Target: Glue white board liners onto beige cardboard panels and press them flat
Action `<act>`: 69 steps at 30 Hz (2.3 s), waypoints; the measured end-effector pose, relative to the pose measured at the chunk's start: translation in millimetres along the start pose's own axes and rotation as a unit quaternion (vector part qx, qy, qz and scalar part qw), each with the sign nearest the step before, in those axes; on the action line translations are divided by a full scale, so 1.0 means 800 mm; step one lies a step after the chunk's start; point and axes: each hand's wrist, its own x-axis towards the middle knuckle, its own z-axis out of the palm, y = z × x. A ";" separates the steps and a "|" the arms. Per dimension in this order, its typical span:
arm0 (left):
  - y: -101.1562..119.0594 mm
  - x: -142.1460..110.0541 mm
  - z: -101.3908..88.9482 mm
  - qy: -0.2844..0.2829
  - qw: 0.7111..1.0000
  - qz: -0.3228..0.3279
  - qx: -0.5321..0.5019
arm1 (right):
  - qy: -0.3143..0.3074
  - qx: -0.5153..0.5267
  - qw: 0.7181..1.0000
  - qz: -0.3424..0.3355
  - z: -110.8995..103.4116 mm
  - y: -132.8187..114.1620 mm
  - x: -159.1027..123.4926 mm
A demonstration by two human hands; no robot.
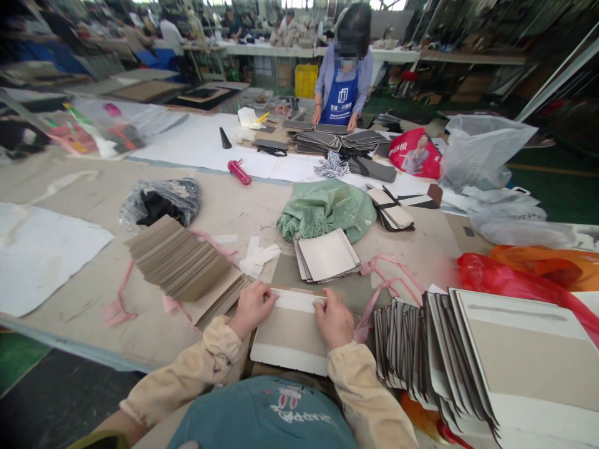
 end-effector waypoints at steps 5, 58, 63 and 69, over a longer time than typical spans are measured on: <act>-0.002 0.002 0.005 0.009 1.000 -0.006 0.000 | 0.008 -0.009 1.000 0.000 0.006 0.004 0.001; -0.009 -0.078 0.027 -0.033 0.949 0.241 0.200 | 0.002 -0.195 0.945 -0.264 0.044 0.010 -0.056; -0.008 -0.078 0.027 -0.040 0.949 0.240 0.203 | 0.011 -0.184 0.945 -0.270 0.044 0.011 -0.055; -0.007 -0.078 0.024 -0.057 0.950 0.231 0.201 | 0.029 -0.162 0.948 -0.272 0.048 0.016 -0.055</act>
